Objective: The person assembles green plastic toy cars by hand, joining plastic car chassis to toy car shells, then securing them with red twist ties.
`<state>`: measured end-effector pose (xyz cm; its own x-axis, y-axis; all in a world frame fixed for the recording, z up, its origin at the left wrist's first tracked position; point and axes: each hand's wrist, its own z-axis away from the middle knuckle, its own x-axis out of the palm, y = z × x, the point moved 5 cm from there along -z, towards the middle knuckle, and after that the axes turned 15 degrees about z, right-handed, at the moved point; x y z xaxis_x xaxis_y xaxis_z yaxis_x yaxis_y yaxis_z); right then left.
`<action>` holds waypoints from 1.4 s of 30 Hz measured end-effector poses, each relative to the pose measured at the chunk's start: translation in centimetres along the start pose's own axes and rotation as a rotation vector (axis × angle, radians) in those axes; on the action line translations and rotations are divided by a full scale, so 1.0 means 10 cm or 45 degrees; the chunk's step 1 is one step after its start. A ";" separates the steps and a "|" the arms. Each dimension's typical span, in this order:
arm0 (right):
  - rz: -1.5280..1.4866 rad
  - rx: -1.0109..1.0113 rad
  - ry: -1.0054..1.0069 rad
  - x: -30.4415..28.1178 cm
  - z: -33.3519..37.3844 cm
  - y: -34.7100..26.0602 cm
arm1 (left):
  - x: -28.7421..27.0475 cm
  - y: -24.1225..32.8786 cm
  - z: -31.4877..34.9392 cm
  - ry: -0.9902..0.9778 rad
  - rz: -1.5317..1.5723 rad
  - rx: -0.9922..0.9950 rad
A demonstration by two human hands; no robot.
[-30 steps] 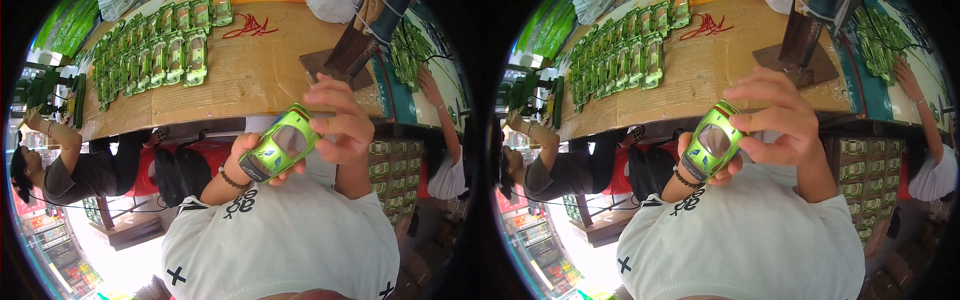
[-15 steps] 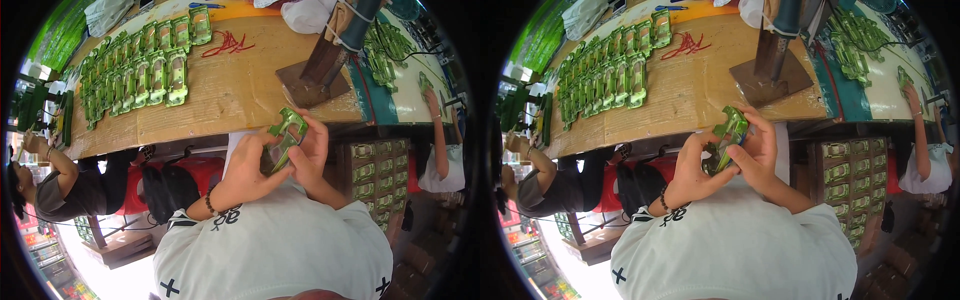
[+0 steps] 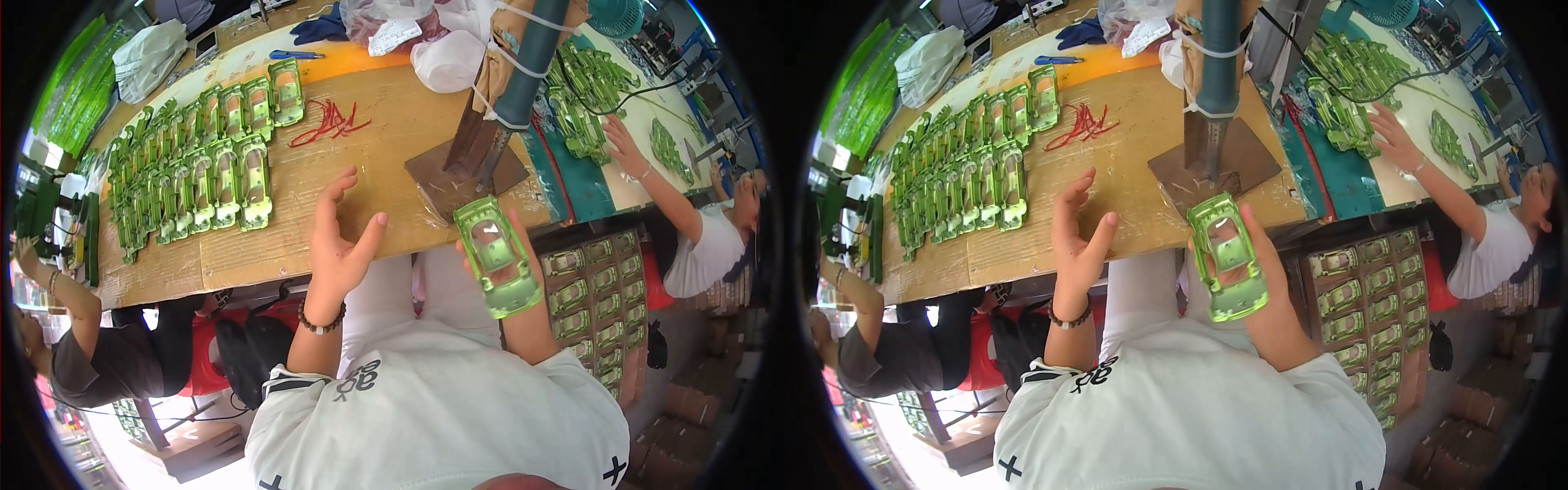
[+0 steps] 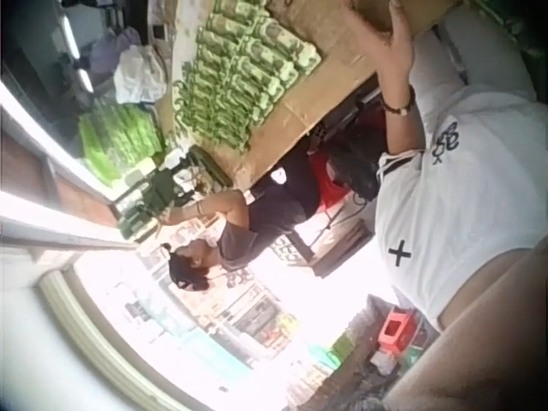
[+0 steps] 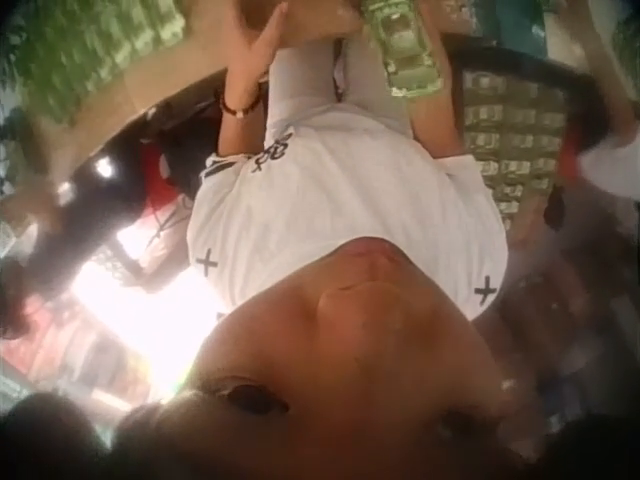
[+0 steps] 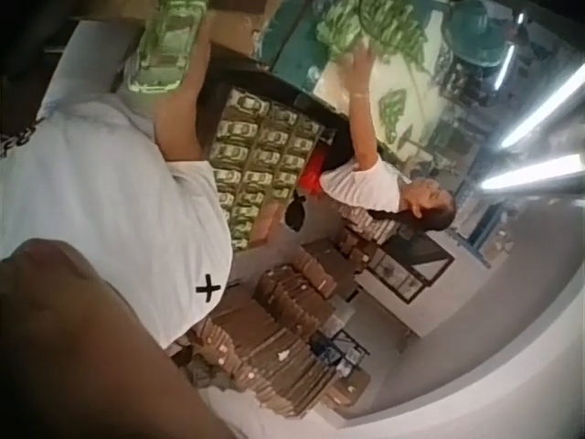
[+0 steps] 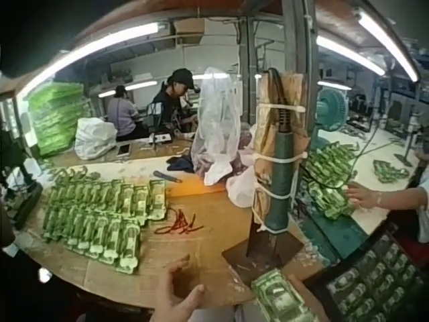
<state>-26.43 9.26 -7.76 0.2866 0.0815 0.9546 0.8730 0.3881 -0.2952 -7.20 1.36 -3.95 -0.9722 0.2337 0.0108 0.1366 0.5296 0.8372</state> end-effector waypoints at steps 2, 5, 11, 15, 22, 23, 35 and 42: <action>-0.060 -0.035 -0.122 0.07 -0.06 -0.06 | 0.00 -0.05 0.02 -0.011 -0.091 -0.062; -0.345 0.017 0.162 0.00 -0.10 -0.14 | -0.06 -0.07 0.05 0.090 0.147 -0.115; -0.239 0.039 0.054 0.02 -0.28 -0.28 | -0.09 -0.12 0.05 0.105 0.211 -0.110; -0.262 0.073 -0.033 0.12 -0.31 -0.27 | -0.08 -0.11 0.07 0.091 0.188 -0.152; -0.330 0.176 -0.107 0.03 -0.25 -0.23 | -0.05 -0.08 0.05 0.028 0.052 -0.128; -0.360 0.214 -0.123 0.05 -0.24 -0.21 | -0.05 -0.09 0.05 0.028 0.050 -0.134; -0.409 0.237 -0.152 0.10 -0.24 -0.22 | -0.04 -0.10 0.04 0.024 -0.015 -0.109; -0.403 0.237 -0.158 0.09 -0.23 -0.23 | -0.05 -0.09 0.04 0.030 -0.016 -0.103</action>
<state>-27.26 6.30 -6.31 -0.0452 0.0368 0.9983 0.8208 0.5709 0.0161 -6.81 1.07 -4.95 -0.9782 0.2075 0.0124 0.1097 0.4647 0.8787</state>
